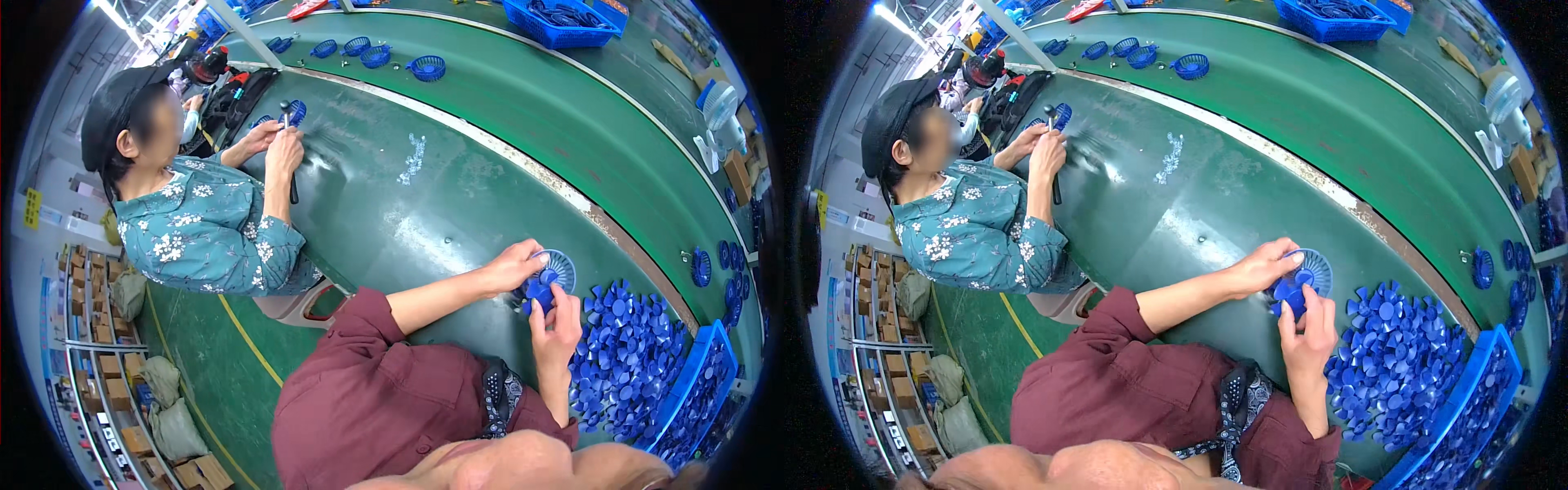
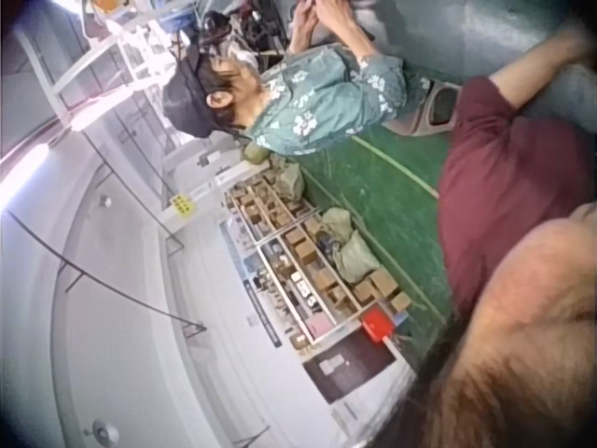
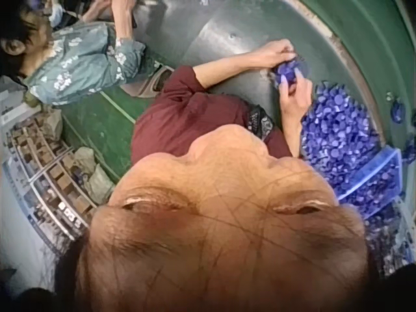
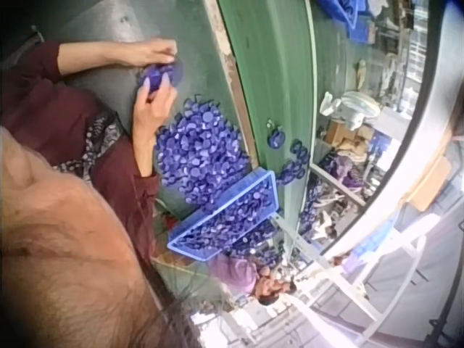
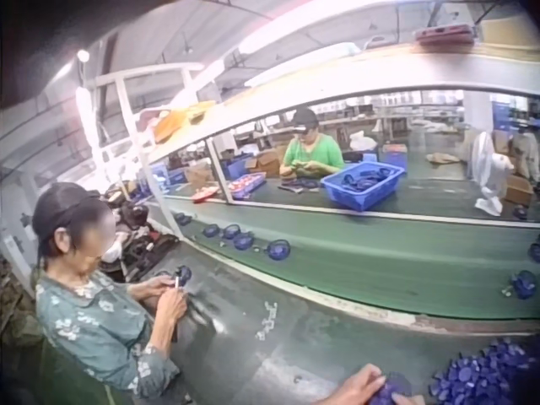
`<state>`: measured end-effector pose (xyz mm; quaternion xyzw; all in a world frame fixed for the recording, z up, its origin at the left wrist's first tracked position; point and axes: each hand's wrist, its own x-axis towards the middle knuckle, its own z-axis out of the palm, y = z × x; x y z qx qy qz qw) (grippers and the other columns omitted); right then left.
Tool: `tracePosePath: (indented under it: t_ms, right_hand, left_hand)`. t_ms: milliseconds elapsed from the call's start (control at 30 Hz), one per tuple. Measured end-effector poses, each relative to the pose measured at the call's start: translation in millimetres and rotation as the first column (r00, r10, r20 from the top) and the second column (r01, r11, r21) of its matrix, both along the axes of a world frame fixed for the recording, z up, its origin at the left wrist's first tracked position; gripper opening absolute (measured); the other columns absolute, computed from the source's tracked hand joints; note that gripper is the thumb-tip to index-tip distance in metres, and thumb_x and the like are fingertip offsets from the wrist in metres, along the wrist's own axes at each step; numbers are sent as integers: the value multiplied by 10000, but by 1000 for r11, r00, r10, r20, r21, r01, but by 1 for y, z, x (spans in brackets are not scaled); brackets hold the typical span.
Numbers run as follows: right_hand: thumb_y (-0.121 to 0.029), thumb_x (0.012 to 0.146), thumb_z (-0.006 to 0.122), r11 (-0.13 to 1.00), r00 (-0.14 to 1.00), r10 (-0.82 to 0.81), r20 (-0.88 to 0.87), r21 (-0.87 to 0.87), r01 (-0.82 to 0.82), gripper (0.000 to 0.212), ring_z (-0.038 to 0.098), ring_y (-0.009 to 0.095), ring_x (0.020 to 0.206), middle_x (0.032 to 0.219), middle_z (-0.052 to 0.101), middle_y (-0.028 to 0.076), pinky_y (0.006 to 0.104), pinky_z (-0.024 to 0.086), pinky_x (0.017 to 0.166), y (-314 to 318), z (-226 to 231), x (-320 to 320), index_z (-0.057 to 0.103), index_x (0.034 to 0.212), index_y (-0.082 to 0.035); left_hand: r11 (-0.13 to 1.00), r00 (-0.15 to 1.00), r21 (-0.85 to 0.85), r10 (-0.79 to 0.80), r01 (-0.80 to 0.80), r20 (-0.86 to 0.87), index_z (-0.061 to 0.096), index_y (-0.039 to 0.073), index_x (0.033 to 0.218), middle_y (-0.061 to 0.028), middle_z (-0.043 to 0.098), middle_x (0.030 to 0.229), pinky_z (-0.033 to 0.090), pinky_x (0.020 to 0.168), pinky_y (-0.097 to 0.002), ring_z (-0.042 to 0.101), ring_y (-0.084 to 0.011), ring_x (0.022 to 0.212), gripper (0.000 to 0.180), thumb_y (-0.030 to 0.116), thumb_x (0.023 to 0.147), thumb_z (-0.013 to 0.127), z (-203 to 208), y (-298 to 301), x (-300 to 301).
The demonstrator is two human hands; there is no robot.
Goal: The person assembles portable fans along an assembly line by picking fan casings and fan blades and fitting the blades into the casings by hand.
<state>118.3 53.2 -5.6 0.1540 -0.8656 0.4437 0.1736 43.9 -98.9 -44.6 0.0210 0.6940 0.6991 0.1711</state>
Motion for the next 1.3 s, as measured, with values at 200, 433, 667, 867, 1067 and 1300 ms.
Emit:
tracePosePath:
  t_ms: [200, 433, 667, 867, 1067, 1300]
  right_hand:
    - [-110, 785, 725, 966, 989, -100, 108, 250, 71, 386, 546, 259, 569, 883, 554, 123, 366, 470, 528, 5, -7, -7, 596, 1143, -46]
    - [-67, 791, 699, 958, 995, -102, -8, 268, 100, 348, 561, 291, 649, 852, 545, 138, 377, 476, 583, 0, -20, -19, 604, 1125, -37]
    - [-14, 768, 707, 978, 994, -93, 62, 194, 80, 382, 433, 167, 516, 814, 507, 91, 318, 401, 495, 2, -23, -19, 608, 1137, -34]
    - [24, 749, 722, 991, 995, -89, -51, 98, 94, 438, 509, 168, 613, 967, 573, 127, 290, 456, 576, 4, -22, -22, 607, 1170, -16]
    - [-94, 787, 721, 917, 785, 166, 597, -385, 99, 418, 613, 149, 869, 1015, 662, 93, 284, 500, 761, 27, -25, -26, 587, 1164, 25]
    - [-244, 813, 727, 960, 829, 49, 557, -254, 114, 365, 636, 192, 814, 880, 681, 124, 323, 507, 743, 6, -28, -32, 623, 1034, 27]
  left_hand:
    - [976, 973, 213, -83, 36, 214, 565, 54, 1062, 3, 566, 876, 421, 632, -237, 508, -73, 767, 400, 438, 952, 557, 2, -3, 6]
    - [996, 995, 7, -90, 90, 36, 583, -33, 1084, -75, 624, 912, 486, 723, -289, 553, -108, 833, 362, 263, 883, 640, 6, 0, 19]
    - [994, 995, 49, -103, 102, 18, 578, -26, 1074, -76, 621, 897, 490, 726, -297, 553, -110, 820, 339, 224, 864, 670, 1, 0, 18]
    - [998, 996, 60, -3, 8, -89, 572, -18, 1089, -45, 629, 910, 494, 742, -274, 548, -78, 835, 312, 189, 876, 669, -9, 0, 16]
    - [992, 973, -28, -130, 127, -190, 582, -29, 1091, -98, 647, 887, 506, 755, -291, 587, -109, 838, 335, 203, 867, 672, -1, -7, 16]
    - [976, 988, -203, -109, 84, -112, 611, -27, 1064, -168, 677, 955, 518, 799, -347, 652, -206, 883, 344, 200, 821, 694, 14, -19, 5]
